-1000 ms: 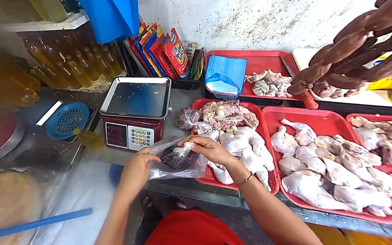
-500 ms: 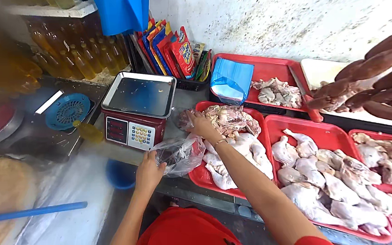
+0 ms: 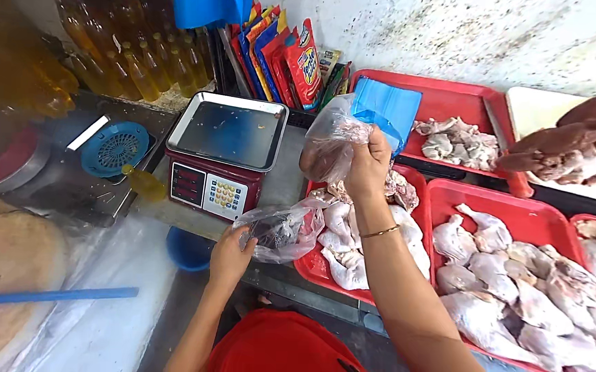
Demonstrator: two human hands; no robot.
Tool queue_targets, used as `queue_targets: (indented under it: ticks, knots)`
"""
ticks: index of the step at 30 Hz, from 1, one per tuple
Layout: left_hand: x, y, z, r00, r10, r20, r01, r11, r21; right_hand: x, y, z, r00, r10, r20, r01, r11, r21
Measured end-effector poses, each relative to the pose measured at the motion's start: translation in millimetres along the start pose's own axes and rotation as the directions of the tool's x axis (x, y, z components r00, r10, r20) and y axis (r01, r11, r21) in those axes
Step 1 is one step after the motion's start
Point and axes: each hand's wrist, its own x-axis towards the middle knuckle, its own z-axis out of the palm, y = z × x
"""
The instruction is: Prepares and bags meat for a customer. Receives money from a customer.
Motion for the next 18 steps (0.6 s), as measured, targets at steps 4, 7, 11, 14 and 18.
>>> queue_targets:
  ticks: [4,7,11,14,18]
  knots:
    - [5,3,0,0.999,-0.034,0.005,0.034,0.999,-0.009,-39,-29,34,0.951,0.240,-0.193,-0.196,0.955,0.222]
    - [1,5,-5,0.997,-0.016,0.072,0.024,0.993,-0.119,-77,-42,58,0.829,0.481,-0.286,-0.351,0.845,0.403]
    - [-9,17,-18,0.995,0.002,0.098,0.019,0.978,-0.207,-150,-26,80,0.906,0.416,-0.073,-0.391,0.892,0.228]
    - [-10,18,-29,0.988,0.011,0.154,0.010,0.991,-0.133,-166,-10,82,0.843,0.417,0.339,-0.387,0.909,-0.155]
    - [-16,14,-37,0.986,0.030,0.163,0.001,0.983,-0.183,-135,-9,81,0.439,0.528,0.727,-0.076,0.828,-0.555]
